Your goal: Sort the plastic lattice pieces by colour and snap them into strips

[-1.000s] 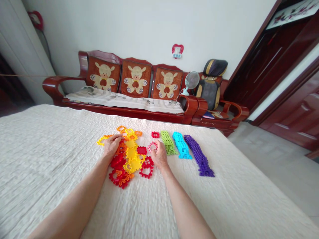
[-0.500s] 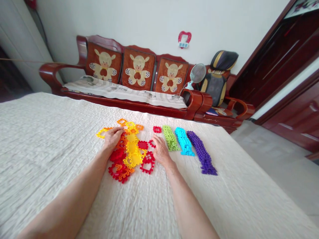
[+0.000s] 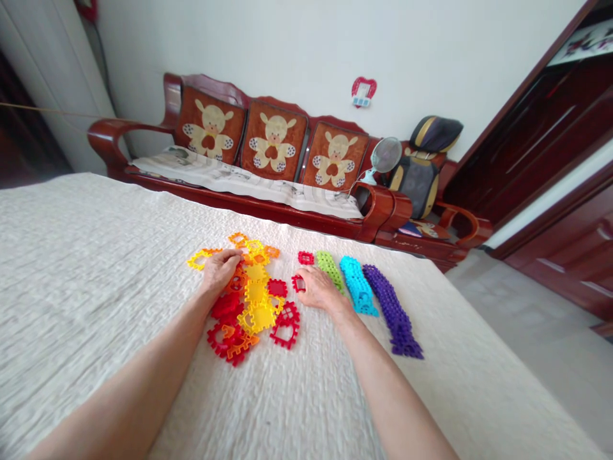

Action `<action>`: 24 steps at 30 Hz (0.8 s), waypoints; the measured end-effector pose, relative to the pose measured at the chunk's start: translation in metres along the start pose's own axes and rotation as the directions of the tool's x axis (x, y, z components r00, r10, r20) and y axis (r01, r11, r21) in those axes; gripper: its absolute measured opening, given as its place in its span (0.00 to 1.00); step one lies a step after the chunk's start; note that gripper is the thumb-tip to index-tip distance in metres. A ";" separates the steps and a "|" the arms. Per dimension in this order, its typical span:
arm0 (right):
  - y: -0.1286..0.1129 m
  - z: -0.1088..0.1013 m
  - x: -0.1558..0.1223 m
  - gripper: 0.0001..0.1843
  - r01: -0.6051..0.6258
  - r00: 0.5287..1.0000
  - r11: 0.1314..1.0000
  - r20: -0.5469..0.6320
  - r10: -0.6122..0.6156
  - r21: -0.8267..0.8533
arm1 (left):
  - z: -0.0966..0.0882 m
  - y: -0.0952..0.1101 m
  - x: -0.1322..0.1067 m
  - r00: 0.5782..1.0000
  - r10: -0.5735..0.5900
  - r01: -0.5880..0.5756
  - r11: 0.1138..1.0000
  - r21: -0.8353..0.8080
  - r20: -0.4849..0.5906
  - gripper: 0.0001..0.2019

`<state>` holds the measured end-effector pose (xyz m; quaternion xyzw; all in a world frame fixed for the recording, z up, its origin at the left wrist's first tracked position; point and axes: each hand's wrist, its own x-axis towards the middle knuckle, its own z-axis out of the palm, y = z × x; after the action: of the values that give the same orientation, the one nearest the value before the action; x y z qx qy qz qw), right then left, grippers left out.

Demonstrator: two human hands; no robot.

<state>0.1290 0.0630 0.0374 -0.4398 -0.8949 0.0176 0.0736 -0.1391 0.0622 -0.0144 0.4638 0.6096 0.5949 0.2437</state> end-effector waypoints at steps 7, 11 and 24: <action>0.021 -0.009 0.039 0.24 -0.184 0.977 0.976 -0.134 0.168 -0.114 | 0.001 -0.003 -0.001 1.000 0.016 -0.016 1.000 -0.008 0.021 0.16; 0.027 -0.009 0.060 0.22 -0.270 0.961 0.949 -0.099 0.257 -0.161 | 0.002 -0.006 0.000 1.000 0.009 -0.009 1.000 -0.008 -0.004 0.16; 0.036 0.012 0.040 0.27 -0.068 0.942 0.997 -0.326 0.077 0.039 | 0.001 -0.002 -0.001 1.000 0.013 -0.013 1.000 -0.004 0.002 0.16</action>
<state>0.1308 0.1172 0.0272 -0.4680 -0.8532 -0.0406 0.2264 -0.1380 0.0621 -0.0169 0.4678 0.6053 0.5971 0.2412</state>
